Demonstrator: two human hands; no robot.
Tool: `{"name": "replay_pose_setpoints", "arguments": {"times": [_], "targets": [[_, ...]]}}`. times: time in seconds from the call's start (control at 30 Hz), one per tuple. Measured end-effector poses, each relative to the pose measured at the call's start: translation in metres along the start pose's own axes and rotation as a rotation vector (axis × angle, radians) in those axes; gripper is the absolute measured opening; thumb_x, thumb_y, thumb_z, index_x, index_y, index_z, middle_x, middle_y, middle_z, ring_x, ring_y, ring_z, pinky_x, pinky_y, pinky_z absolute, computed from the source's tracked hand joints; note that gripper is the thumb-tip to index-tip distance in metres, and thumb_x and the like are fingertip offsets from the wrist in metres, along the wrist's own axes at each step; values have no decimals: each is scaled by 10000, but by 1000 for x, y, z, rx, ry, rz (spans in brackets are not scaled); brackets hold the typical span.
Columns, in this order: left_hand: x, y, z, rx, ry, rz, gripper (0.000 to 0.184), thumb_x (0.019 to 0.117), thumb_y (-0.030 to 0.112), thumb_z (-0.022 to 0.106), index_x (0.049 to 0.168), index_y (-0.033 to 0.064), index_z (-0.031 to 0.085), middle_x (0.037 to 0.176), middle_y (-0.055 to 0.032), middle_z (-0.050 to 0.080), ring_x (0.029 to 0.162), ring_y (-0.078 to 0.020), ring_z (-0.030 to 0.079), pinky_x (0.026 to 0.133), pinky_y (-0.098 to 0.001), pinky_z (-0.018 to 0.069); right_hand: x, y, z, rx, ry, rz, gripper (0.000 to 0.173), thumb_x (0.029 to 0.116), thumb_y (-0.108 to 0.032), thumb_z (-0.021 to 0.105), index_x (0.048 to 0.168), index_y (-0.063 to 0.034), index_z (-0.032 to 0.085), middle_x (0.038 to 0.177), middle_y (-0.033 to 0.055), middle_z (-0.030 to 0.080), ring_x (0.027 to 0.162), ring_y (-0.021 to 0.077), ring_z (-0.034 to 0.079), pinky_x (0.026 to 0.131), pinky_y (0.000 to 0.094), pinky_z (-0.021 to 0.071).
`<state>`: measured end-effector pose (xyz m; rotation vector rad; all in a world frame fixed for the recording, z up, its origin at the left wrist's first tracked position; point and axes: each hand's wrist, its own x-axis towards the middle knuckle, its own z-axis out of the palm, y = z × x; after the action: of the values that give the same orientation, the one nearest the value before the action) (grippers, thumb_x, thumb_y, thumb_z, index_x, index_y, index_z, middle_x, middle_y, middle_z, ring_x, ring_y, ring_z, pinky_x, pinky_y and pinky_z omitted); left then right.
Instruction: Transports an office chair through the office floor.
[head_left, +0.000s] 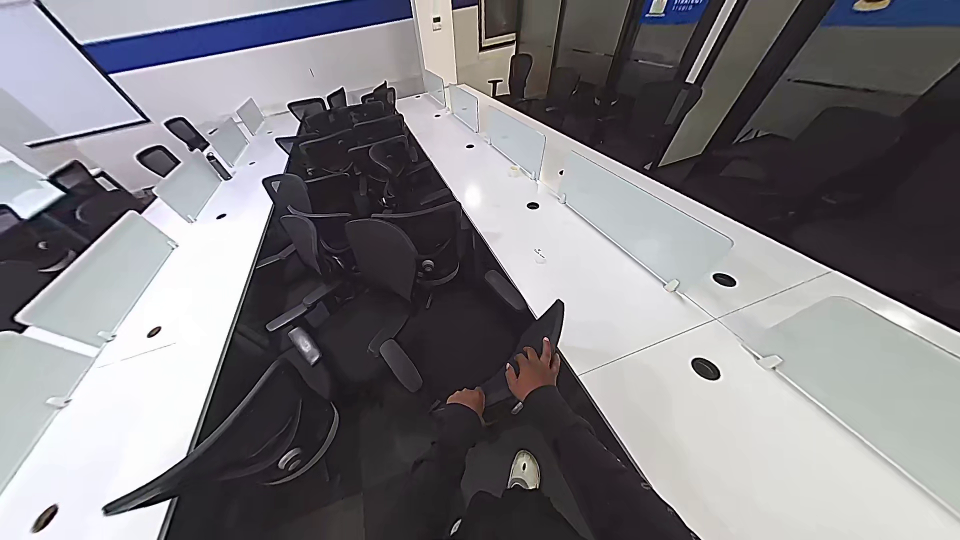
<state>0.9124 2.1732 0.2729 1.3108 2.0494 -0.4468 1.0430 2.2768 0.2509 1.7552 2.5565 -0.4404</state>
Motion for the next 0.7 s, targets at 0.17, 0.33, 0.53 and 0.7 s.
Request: {"name": "replay_pose_setpoints", "arguments": {"times": [0.17, 0.33, 0.53, 0.7], "targets": [[-42, -63, 38, 74, 22, 66, 551, 863, 255, 766, 1377, 122, 620, 1321, -193, 682, 1233, -414, 649, 982, -659, 530, -84, -28, 22, -14, -43, -57, 641, 1000, -666, 361, 1319, -230, 707, 1563, 30, 531, 1597, 385, 155, 1194, 777, 25], [-75, -125, 76, 163, 94, 63, 480, 866, 307, 735, 1323, 170, 678, 1305, -118, 712, 1263, -329, 639, 1159, -577, 398, -155, -46, 27, -94, -204, -255, 876, 901, -870, 304, 1411, -239, 632, 1543, 29, 552, 1586, 338, 229, 1195, 776, -36], [-106, -181, 126, 110, 262, -60, 476, 890, 242, 708, 1364, 228, 672, 1415, -16, 650, 1393, -281, 517, 1219, -539, 313, -168, -1, 17, -242, -242, -318, 759, 728, -485, 847, 1395, -190, 638, 1482, 58, 590, 1477, 349, 415, 1190, 788, 63], [-136, -196, 164, 35, 385, -172, 450, 917, 229, 670, 1367, 260, 680, 1450, -20, 617, 1425, -294, 478, 1271, -527, 214, -178, 29, 24, -229, -216, -332, 613, 726, -98, 820, 1321, -144, 680, 1387, 82, 646, 1382, 344, 510, 1223, 677, 209]]}}
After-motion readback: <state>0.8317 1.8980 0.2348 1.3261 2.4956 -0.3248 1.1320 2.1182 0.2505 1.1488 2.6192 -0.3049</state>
